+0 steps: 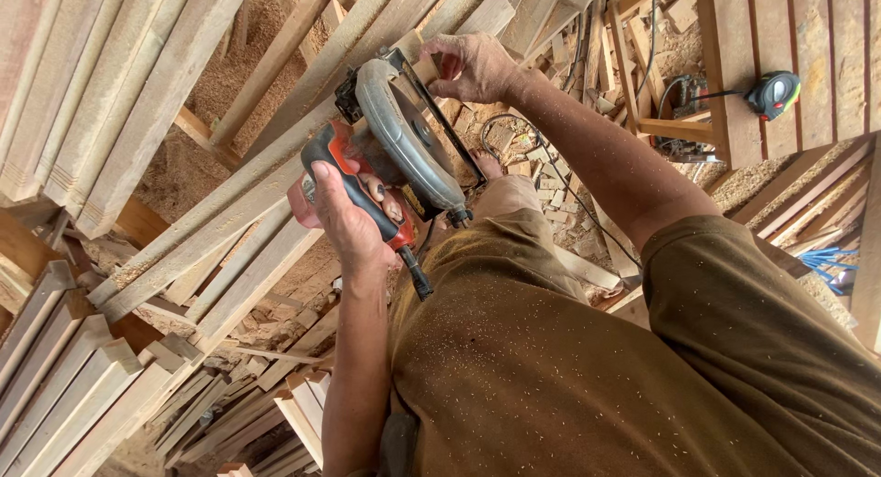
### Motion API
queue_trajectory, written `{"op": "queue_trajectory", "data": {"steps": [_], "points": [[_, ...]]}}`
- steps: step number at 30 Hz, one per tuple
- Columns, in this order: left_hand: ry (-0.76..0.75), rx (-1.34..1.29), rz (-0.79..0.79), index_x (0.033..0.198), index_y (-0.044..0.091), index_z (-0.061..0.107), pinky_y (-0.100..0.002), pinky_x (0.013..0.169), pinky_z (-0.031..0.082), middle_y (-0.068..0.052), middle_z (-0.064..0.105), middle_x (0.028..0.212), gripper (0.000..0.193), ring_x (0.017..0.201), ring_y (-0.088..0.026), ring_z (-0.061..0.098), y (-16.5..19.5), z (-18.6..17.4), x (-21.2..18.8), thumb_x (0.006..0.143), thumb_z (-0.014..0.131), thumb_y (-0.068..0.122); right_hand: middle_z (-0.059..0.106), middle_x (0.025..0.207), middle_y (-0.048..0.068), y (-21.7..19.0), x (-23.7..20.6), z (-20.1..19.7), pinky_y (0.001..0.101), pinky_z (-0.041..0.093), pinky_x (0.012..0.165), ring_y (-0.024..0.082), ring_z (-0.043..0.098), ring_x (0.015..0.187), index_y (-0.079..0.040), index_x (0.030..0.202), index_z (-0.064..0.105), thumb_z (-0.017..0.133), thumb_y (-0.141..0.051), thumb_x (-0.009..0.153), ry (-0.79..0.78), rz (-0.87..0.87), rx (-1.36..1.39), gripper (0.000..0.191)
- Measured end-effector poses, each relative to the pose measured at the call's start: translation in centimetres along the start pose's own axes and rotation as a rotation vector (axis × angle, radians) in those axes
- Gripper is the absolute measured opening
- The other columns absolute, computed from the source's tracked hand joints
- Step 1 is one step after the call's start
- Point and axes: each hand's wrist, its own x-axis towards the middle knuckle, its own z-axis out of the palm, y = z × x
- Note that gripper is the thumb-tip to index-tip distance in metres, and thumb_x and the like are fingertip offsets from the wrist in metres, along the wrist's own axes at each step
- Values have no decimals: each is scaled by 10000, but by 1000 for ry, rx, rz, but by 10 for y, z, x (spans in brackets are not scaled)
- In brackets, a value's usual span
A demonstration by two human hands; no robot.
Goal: The person uses a circular saw to cut multiple wooden planks on a workbench. They repeatedly position the saw, cut the wood, and move the cut pieces aside.
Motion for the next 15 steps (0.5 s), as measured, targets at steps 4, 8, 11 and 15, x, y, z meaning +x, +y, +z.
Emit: {"op": "queue_trajectory", "data": {"steps": [4,8,11,15], "points": [[14,50,1,1021,81,561,-255,383,499,-15,552,608,506,452,-115,556,2,1,1,1044,529,586,780,911,81,-2,-2,-1,399,616,820,232,771,868,-146,1428,617,822,-300,922,14,-4,-8,567],[7,57,2,1024,82,553,-252,376,490,-16,545,607,516,445,-113,548,4,3,3,1044,516,596,779,905,81,-3,-1,-2,401,613,830,234,771,868,-132,1426,615,819,-296,919,14,4,-8,571],[19,80,3,1026,79,557,-248,372,489,-17,545,610,534,446,-114,549,4,4,5,1037,511,611,778,906,87,-5,0,-4,403,609,839,237,770,870,-120,1435,611,821,-291,912,12,-4,20,589],[19,90,12,1040,75,561,-251,385,488,-20,529,620,545,454,-118,536,6,6,7,1038,522,618,784,918,85,-8,-1,-6,400,613,846,231,774,876,-117,1422,615,821,-290,910,13,16,23,578]]}}
